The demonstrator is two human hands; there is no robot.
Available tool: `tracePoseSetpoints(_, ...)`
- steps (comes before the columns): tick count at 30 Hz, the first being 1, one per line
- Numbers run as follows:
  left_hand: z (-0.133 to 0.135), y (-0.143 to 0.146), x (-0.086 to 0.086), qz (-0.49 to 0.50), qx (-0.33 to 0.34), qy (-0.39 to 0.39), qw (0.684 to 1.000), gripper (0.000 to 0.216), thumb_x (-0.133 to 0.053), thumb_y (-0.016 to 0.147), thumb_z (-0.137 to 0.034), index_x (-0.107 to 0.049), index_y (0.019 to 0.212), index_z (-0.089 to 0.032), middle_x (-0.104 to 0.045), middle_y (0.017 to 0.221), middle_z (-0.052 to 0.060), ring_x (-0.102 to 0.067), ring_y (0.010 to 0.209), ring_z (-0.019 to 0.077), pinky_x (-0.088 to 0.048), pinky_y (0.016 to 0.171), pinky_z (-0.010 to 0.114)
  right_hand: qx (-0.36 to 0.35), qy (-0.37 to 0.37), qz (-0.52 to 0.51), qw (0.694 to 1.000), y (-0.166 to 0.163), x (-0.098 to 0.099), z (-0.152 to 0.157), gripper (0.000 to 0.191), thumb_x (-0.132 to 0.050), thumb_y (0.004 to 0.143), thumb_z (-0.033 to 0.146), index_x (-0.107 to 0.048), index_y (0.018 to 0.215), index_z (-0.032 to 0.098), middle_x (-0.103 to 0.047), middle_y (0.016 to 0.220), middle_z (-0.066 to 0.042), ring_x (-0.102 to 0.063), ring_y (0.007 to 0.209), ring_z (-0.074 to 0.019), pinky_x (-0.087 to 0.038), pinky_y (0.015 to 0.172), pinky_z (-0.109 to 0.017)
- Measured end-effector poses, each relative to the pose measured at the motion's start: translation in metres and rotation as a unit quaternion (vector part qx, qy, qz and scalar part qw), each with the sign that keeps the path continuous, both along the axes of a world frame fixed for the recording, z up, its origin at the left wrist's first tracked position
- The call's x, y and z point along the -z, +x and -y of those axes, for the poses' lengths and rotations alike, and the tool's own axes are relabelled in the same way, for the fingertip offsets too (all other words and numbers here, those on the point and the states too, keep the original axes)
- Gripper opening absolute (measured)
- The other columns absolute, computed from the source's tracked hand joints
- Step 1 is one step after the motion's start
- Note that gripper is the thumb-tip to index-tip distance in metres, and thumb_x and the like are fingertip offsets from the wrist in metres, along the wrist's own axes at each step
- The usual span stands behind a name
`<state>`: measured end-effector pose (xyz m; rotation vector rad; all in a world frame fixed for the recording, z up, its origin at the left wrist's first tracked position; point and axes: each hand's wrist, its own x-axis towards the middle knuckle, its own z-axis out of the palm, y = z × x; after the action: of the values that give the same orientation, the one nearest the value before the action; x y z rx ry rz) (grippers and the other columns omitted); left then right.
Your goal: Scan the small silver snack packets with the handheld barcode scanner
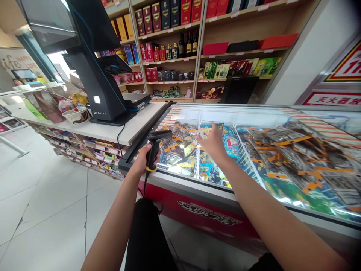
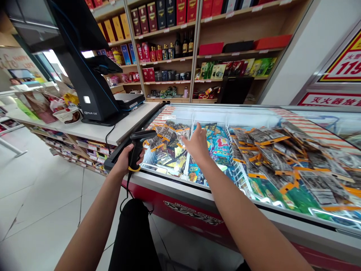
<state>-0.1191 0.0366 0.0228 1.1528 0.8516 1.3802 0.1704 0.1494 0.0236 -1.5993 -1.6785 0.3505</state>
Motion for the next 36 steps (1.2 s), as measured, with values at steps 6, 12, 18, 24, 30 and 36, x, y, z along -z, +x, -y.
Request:
tracePoseSetpoints(6,0.0,0.0,0.001,-0.019,-0.011,0.0,1.0,0.054,-0.079,0.084,-0.07,-0.057,0.084,-0.02,-0.059,0.07,-0.001,-0.046,0.046,0.0095,-0.031,0.046,0.025,-0.101,-0.018,0.083,0.991,0.004,-0.004,0.01,0.027,-0.07,0.109,0.035,-0.078,0.129,0.019,-0.077,0.134,-0.019,-0.076,0.12,-0.0365,-0.06,0.108,-0.048)
tracePoseSetpoints(12,0.0,-0.001,0.003,-0.021,-0.017,-0.005,1.0,0.054,-0.08,0.082,-0.068,-0.06,0.087,-0.019,-0.061,0.07,0.0,-0.046,0.044,0.0098,-0.032,0.044,0.024,-0.269,-0.032,0.053,0.961,-0.016,-0.003,0.021,0.052,-0.07,0.113,0.042,-0.073,0.16,0.02,-0.068,0.167,-0.018,-0.071,0.145,-0.035,-0.055,0.125,-0.051)
tracePoseSetpoints(18,-0.002,-0.003,0.003,-0.027,-0.007,-0.004,1.0,0.055,-0.081,0.08,-0.069,-0.065,0.088,-0.017,-0.062,0.068,0.0,-0.048,0.044,0.011,-0.033,0.042,0.024,-0.07,0.028,0.149,0.986,0.025,-0.024,0.014,0.05,-0.061,0.114,0.037,-0.073,0.157,0.014,-0.071,0.159,-0.022,-0.059,0.154,-0.0402,-0.043,0.135,-0.056)
tracePoseSetpoints(24,-0.002,-0.002,0.003,-0.027,-0.011,0.001,1.0,0.055,-0.082,0.079,-0.069,-0.065,0.088,-0.017,-0.062,0.068,0.0,-0.047,0.042,0.0101,-0.033,0.042,0.024,0.223,-0.128,0.202,0.945,0.098,-0.032,-0.002,0.059,-0.071,0.106,0.04,-0.069,0.154,0.007,-0.061,0.165,-0.034,-0.048,0.162,-0.0529,-0.039,0.13,-0.071)
tracePoseSetpoints(30,-0.001,-0.003,0.003,-0.034,-0.017,-0.001,0.999,0.054,-0.081,0.082,-0.068,-0.062,0.085,-0.018,-0.062,0.068,0.0,-0.048,0.044,0.0096,-0.035,0.044,0.023,0.1,-0.086,0.259,0.957,0.099,-0.028,-0.009,0.046,-0.057,0.112,0.027,-0.072,0.152,0.009,-0.075,0.145,-0.028,-0.065,0.145,-0.0419,-0.049,0.124,-0.054)
tracePoseSetpoints(36,-0.001,-0.002,0.003,-0.033,-0.013,0.001,0.999,0.053,-0.08,0.083,-0.068,-0.061,0.085,-0.019,-0.062,0.069,0.0,-0.046,0.043,0.0089,-0.035,0.044,0.024,0.094,-0.112,0.289,0.946,0.102,-0.023,-0.017,0.041,-0.07,0.106,0.044,-0.08,0.13,0.014,-0.074,0.14,-0.027,-0.059,0.145,-0.0482,-0.05,0.118,-0.063)
